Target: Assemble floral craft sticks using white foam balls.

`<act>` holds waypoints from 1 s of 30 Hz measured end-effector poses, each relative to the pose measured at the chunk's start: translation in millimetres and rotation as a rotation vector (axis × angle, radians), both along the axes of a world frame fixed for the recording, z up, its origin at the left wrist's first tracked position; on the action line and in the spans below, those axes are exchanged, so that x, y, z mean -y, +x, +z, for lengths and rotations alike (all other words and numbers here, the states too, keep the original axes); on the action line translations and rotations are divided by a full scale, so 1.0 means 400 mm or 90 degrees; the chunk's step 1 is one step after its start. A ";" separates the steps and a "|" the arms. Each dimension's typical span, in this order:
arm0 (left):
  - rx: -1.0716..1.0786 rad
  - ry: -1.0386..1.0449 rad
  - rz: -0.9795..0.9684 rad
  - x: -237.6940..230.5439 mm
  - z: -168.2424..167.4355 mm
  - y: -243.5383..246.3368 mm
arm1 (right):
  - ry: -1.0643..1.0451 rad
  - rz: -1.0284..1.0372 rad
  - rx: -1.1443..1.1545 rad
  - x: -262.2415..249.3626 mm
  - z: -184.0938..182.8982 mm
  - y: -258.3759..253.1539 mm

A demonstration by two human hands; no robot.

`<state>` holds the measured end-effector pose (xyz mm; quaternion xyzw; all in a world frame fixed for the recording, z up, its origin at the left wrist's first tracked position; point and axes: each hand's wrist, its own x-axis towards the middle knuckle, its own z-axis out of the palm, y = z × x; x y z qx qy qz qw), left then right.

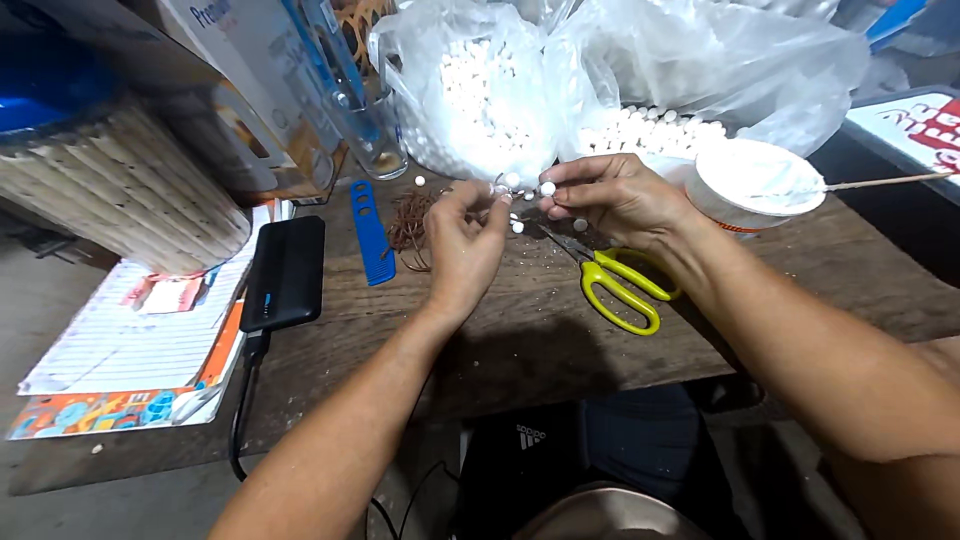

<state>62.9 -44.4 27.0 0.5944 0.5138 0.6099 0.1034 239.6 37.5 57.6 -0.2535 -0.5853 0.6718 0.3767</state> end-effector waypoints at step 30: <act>-0.149 0.069 0.030 0.014 -0.010 0.006 | 0.163 -0.076 0.027 0.023 -0.019 -0.020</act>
